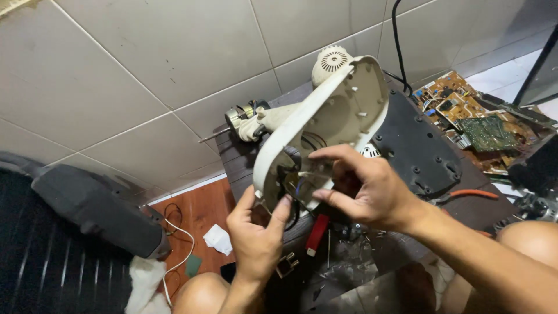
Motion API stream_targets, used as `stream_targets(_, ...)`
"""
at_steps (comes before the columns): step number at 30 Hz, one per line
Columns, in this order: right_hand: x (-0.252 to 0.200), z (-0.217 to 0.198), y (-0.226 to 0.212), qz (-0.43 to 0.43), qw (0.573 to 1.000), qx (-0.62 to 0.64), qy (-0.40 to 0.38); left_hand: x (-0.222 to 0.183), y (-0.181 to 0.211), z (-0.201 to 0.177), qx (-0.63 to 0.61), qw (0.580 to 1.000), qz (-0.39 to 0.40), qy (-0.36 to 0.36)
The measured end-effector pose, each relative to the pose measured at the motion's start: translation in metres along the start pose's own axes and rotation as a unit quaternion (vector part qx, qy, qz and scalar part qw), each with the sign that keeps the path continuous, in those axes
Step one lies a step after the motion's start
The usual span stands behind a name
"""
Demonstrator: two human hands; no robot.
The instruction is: Disassembling and cleaning the internal components of an electric fan for repair.
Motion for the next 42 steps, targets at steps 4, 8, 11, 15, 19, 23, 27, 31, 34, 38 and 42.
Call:
stream_targets(4,-0.005,-0.033,0.011,0.039,0.996,0.074,0.01,0.008,-0.007,-0.01,-0.085,0.994,-0.051,0.043)
stream_targets(8,-0.008,-0.06,0.027,0.105,0.993,0.043,-0.041,0.015,-0.007,-0.016,-0.12,0.987,-0.079,0.071)
stream_targets(11,-0.012,-0.061,0.032,0.177,0.978,-0.046,-0.102,0.019,-0.002,-0.015,-0.094,0.99,-0.032,0.102)
stream_targets(15,-0.023,-0.044,0.05,0.228,0.944,-0.166,-0.173,0.019,0.016,-0.006,-0.01,0.989,0.029,0.143)
stream_targets(19,-0.036,-0.031,0.072,0.173,0.909,-0.285,-0.248,0.02,0.019,0.0,-0.018,0.989,0.063,0.136)
stream_targets(23,-0.041,-0.025,0.087,0.156,0.895,-0.318,-0.272,0.018,0.015,0.001,-0.035,0.99,0.054,0.129)
stream_targets(27,-0.04,-0.029,0.088,0.134,0.904,-0.325,-0.241,0.016,0.012,0.0,-0.01,0.992,0.04,0.12)
stream_targets(31,-0.038,-0.036,0.077,0.13,0.922,-0.284,-0.229,0.014,0.008,-0.001,-0.007,0.992,0.039,0.118)
stream_targets(34,-0.039,-0.036,0.071,0.156,0.916,-0.262,-0.26,0.014,0.008,-0.001,0.02,0.992,0.046,0.114)
stream_targets(38,-0.044,-0.036,0.065,0.191,0.9,-0.257,-0.296,0.014,0.007,0.0,0.019,0.992,0.048,0.115)
stream_targets(42,-0.049,-0.033,0.06,0.21,0.892,-0.238,-0.32,0.014,0.004,0.003,-0.007,0.993,0.047,0.109)
Point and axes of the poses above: each hand's wrist, its own x-axis towards the middle knuckle, its own z-axis out of the palm, y = z × x, the point moved 1 cm from there along x, towards the middle knuckle, and after that the axes turned 4 degrees about -z, right-handed, at the moved point
